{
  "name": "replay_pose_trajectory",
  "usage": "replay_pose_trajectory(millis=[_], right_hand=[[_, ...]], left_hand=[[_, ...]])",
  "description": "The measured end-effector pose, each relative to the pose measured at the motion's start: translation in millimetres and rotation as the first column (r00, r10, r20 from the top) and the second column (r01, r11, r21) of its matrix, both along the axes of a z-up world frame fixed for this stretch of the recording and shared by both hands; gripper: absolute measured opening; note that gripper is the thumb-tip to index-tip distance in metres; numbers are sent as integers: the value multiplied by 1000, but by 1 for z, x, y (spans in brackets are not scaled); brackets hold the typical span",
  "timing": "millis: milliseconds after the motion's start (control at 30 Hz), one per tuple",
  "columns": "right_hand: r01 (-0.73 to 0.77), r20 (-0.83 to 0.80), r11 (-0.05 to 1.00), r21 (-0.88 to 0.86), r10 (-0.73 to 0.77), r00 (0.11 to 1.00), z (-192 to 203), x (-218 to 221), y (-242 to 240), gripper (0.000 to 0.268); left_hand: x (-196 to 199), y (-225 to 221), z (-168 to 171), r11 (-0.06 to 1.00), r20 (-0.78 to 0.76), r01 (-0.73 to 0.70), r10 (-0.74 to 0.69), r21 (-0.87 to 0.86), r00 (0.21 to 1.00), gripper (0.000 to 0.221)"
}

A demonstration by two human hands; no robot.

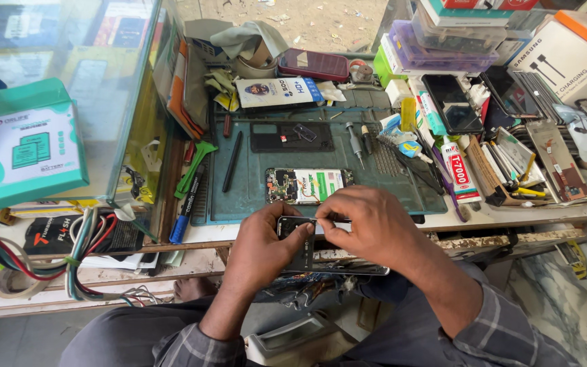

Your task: The person is repairing a smartphone by removing the battery and applying adhesive tape to the phone's frame. They handle the phone, battery, and tape roll, using their hands to peel and place the tape.

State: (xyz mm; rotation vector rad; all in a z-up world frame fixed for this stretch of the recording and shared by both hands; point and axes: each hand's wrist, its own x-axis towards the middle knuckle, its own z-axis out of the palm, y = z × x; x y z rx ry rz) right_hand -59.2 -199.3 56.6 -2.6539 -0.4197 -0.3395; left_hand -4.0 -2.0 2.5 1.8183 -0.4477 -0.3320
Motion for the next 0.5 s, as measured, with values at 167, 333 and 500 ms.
replay_pose_trajectory(millis=[167, 333, 500], right_hand=[[-31, 49, 999, -7, 32, 998, 0, -6, 5, 12], [-57, 48, 998, 26, 56, 997, -1, -8, 5, 13], [-57, 17, 994, 89, 55, 998, -3, -11, 3, 15]], left_hand=[[0, -3, -13, 998, -5, 12, -13, -57, 1000, 22], [3, -7, -31, 971, -4, 32, -34, -237, 999, 16], [0, -11, -35, 961, -276, -42, -37, -272, 960, 10]])
